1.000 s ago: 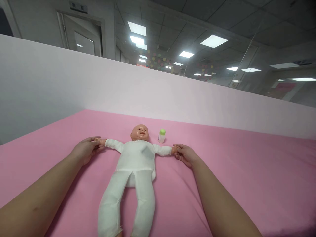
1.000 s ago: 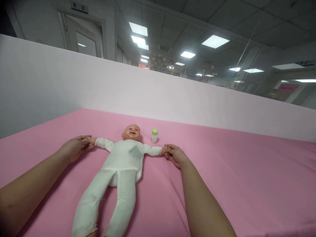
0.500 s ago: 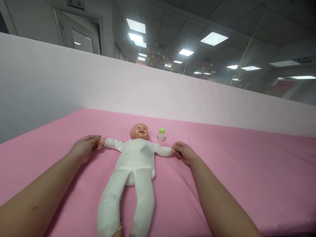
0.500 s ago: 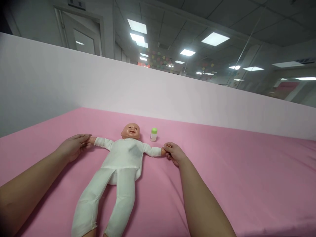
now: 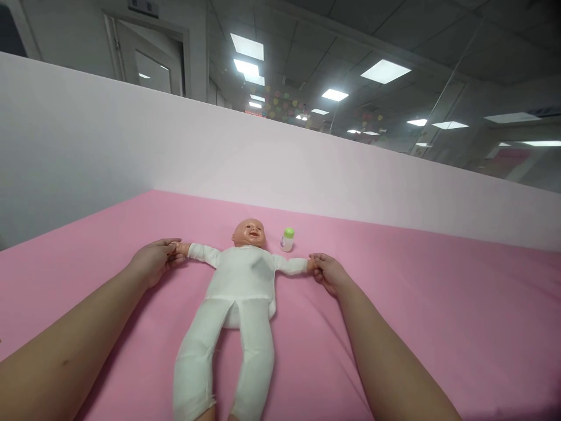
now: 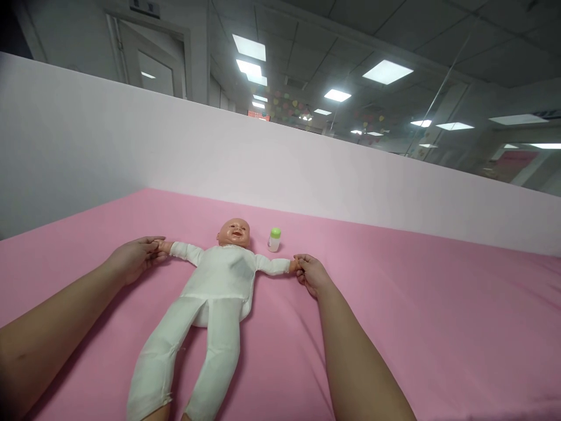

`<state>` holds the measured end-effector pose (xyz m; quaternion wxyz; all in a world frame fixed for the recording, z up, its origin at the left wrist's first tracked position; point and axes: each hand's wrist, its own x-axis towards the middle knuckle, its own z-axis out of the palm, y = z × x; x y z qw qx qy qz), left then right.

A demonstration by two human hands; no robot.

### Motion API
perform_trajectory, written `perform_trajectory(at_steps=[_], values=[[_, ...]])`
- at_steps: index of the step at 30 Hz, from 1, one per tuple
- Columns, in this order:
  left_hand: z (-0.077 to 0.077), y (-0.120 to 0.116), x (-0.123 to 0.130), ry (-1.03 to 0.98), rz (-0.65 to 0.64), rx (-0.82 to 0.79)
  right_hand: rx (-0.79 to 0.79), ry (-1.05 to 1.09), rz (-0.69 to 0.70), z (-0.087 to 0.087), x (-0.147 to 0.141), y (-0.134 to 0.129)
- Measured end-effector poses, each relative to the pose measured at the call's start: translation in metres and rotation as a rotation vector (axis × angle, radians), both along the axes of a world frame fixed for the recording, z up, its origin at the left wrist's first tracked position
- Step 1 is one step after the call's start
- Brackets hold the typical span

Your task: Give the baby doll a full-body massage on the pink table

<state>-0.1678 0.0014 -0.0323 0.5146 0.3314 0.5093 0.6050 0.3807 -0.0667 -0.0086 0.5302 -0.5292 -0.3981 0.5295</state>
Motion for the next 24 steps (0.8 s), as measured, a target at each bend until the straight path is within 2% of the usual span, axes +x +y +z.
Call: perform_trajectory(at_steps=[6, 11, 24], values=[[0.0015, -0.0006, -0.0021, -0.015, -0.038, 0.008, 0.005, 0.066, 0.076, 0.0023, 0.0037, -0.0039], [0.0037, -0.0043, -0.0013, 0.031, -0.048, 0.005, 0.042, 0.023, 0.133, 0.0050, 0.0033, -0.0073], [0.0000, -0.0011, -0.0009, 0.081, -0.018, 0.009, -0.004, -0.039, 0.021, 0.0014, -0.0015, -0.0017]])
